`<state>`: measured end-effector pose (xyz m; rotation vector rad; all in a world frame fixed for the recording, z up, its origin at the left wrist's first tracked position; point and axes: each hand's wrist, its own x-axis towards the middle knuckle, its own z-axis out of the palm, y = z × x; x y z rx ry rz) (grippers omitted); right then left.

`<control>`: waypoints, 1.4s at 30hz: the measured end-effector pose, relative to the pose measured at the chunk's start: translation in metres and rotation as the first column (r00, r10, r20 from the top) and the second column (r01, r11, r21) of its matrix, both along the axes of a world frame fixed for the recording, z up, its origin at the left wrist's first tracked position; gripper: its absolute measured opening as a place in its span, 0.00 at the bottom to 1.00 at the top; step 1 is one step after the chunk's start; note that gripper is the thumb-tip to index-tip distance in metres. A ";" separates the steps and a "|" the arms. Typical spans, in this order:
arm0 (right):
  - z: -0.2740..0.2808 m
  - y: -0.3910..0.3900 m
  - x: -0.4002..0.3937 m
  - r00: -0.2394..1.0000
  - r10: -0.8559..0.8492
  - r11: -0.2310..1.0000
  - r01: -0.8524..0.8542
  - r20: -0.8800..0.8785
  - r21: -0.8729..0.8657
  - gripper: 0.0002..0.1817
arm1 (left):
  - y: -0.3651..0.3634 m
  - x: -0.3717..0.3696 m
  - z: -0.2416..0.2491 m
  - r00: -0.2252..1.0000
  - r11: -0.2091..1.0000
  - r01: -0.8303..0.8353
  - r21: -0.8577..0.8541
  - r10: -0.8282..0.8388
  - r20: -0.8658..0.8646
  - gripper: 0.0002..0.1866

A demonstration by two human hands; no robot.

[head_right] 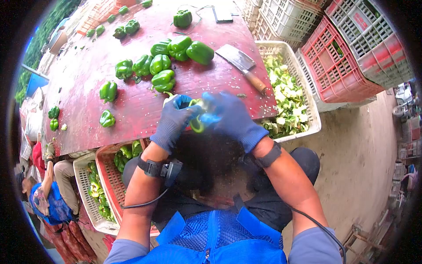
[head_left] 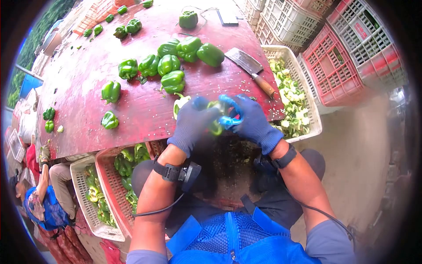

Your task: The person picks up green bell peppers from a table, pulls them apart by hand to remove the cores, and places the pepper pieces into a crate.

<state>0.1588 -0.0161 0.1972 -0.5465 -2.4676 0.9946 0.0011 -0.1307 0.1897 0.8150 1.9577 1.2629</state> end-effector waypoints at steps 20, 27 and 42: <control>-0.023 0.011 0.003 0.985 0.173 0.984 -0.173 0.008 0.031 0.18 | -0.005 0.000 0.004 0.911 0.985 0.172 -0.023 -0.150 0.384 0.12; -0.036 0.009 0.000 0.983 0.166 0.964 -0.180 0.081 0.198 0.17 | -0.003 0.005 -0.003 0.901 0.991 0.127 -0.028 -0.104 0.421 0.12; -0.033 0.006 -0.004 0.986 0.115 0.988 -0.126 0.124 0.085 0.11 | -0.002 0.004 -0.011 0.972 0.954 0.233 -0.188 -0.229 0.042 0.11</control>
